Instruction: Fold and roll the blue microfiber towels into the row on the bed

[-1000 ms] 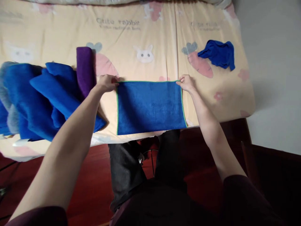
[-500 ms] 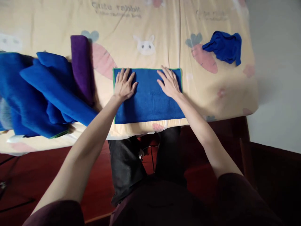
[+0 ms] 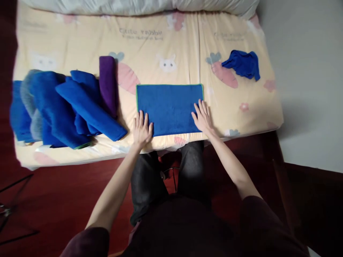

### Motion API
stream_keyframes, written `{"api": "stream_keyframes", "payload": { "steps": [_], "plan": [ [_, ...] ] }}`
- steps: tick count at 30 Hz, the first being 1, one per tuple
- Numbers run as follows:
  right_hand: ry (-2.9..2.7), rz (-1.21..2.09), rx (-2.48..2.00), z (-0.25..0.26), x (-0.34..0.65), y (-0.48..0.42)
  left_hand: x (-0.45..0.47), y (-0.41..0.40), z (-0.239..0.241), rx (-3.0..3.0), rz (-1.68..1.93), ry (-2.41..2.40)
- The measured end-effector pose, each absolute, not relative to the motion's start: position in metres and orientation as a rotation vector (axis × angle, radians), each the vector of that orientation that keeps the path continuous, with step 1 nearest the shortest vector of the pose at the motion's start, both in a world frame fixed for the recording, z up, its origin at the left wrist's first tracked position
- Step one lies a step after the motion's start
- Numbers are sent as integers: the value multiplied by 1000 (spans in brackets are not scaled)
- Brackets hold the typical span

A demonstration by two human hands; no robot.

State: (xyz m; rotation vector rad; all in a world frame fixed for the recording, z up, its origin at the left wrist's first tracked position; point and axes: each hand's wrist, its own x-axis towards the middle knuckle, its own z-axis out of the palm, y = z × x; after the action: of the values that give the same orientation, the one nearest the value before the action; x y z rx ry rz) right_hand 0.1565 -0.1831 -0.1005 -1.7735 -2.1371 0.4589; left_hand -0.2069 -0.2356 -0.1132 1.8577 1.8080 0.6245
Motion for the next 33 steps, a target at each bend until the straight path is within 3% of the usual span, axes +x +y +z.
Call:
{"api": "stream_keyframes", "payload": {
  "steps": [4, 10, 18, 33],
  "plan": [
    [-2173, 471, -1801, -101, 182, -259, -216, -301, -118, 1827, 652, 1786],
    [-1752, 456, -1932, -103, 219, -298, -239, -321, -112, 1639, 762, 1877],
    [-1251, 858, -1953, -96, 213, -296, -241, -311, -82, 1140, 757, 1997],
    [-1114, 1004, -1976, -87, 207, -276, -239, -306, -76, 876, 770, 1777]
  ]
}}
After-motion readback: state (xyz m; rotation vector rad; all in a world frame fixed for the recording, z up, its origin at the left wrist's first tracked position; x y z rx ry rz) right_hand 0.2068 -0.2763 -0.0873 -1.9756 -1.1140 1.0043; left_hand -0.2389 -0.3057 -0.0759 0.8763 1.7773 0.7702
